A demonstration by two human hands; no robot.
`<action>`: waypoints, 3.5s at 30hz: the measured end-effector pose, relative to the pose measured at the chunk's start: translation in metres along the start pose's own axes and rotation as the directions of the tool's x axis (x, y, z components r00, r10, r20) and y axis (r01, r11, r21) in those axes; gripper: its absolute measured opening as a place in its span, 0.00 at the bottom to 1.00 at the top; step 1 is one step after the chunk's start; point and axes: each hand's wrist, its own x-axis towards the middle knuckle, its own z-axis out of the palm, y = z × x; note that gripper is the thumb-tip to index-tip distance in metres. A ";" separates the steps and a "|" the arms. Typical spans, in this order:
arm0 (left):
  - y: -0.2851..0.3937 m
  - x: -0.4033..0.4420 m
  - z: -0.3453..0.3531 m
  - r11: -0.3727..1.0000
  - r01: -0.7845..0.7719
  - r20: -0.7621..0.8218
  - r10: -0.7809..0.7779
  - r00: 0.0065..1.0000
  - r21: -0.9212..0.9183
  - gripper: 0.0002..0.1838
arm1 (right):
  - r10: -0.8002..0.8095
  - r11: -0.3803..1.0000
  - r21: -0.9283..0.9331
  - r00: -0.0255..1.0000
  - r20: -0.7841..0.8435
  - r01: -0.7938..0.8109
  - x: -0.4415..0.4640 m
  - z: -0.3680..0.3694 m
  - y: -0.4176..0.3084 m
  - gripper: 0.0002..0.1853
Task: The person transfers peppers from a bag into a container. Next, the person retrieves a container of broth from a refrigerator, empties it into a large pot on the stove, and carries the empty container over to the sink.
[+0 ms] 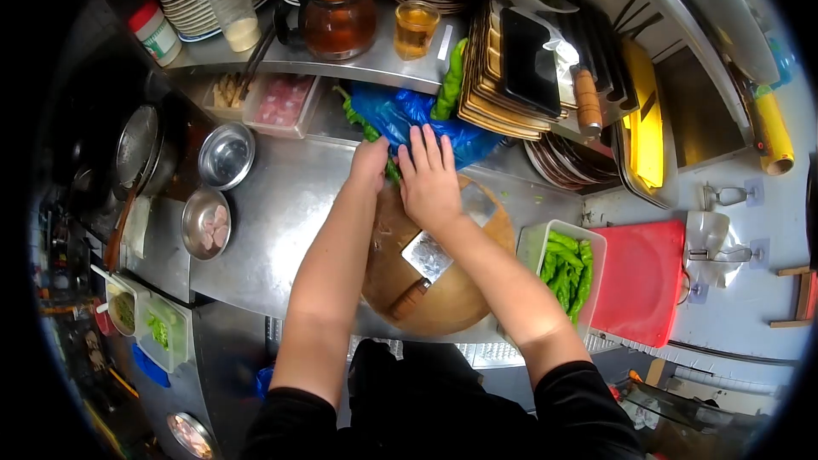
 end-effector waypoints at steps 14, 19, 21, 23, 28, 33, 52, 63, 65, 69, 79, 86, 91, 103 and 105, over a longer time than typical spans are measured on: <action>0.012 -0.072 -0.015 0.697 -0.305 0.037 0.372 0.928 0.649 0.25 | -0.126 0.979 0.180 0.980 0.153 0.098 0.003 0.038 0.086 0.22; 0.013 -0.054 0.001 0.475 -0.632 0.271 0.624 0.733 0.612 0.30 | -0.046 0.939 0.343 0.996 0.075 0.018 -0.049 -0.037 0.049 0.21; 0.010 -0.036 0.016 0.340 -0.639 0.311 0.658 0.686 0.690 0.30 | 0.017 0.914 0.404 0.997 0.075 -0.046 -0.092 -0.067 0.039 0.20; 0.012 -0.015 0.036 0.226 -0.660 0.357 0.694 0.625 0.716 0.27 | 0.071 0.890 0.443 0.992 0.105 -0.111 -0.142 -0.092 0.031 0.19; 0.022 0.025 0.069 0.552 -0.596 0.343 0.498 0.797 0.583 0.18 | 0.278 0.803 0.482 0.935 0.220 -0.352 -0.269 -0.137 -0.002 0.14; 0.001 0.039 0.051 0.451 -0.740 0.480 0.568 0.669 0.499 0.23 | 0.571 0.686 0.409 0.794 0.210 -0.602 -0.386 -0.145 -0.039 0.09; -0.131 -0.243 -0.039 -0.312 -0.609 0.660 0.086 0.747 0.730 0.32 | 0.830 -0.520 0.701 -0.096 0.549 -0.488 -0.456 -0.086 0.006 0.11; -0.123 -0.303 -0.049 0.770 -0.014 0.521 -0.418 0.744 0.638 0.19 | 0.844 -0.436 0.658 -0.025 0.536 -0.614 -0.458 -0.079 -0.005 0.33; -0.135 -0.291 -0.070 0.773 0.024 0.487 -0.423 0.764 0.633 0.19 | 0.824 -0.446 0.649 -0.001 0.566 -0.616 -0.458 -0.077 -0.012 0.34; -0.100 -0.283 -0.125 0.779 0.055 0.288 -0.295 0.911 0.624 0.13 | 0.824 -0.442 0.663 0.019 0.566 -0.604 -0.463 -0.076 -0.017 0.34; -0.038 -0.237 -0.213 0.771 -0.108 -0.084 0.205 0.975 0.627 0.11 | 0.834 -0.428 0.660 0.011 0.551 -0.617 -0.473 -0.073 -0.027 0.32; -0.047 -0.247 -0.216 0.665 0.006 -0.056 0.054 0.997 0.747 0.24 | 0.841 -0.381 0.673 0.065 0.538 -0.634 -0.456 -0.080 -0.024 0.32; -0.082 -0.248 -0.205 0.598 -0.060 -0.014 0.119 0.993 0.799 0.20 | 0.824 -0.474 0.675 -0.016 0.566 -0.565 -0.466 -0.074 -0.022 0.32; -0.117 -0.294 -0.090 -0.432 -0.562 0.646 0.064 0.761 0.705 0.30 | 0.654 -0.316 0.524 0.218 0.724 -0.791 -0.430 -0.080 -0.038 0.12; -0.135 -0.285 -0.074 -0.433 -0.595 0.712 0.183 0.678 0.677 0.27 | 0.627 -0.213 0.563 0.330 0.706 -0.799 -0.403 -0.090 -0.052 0.10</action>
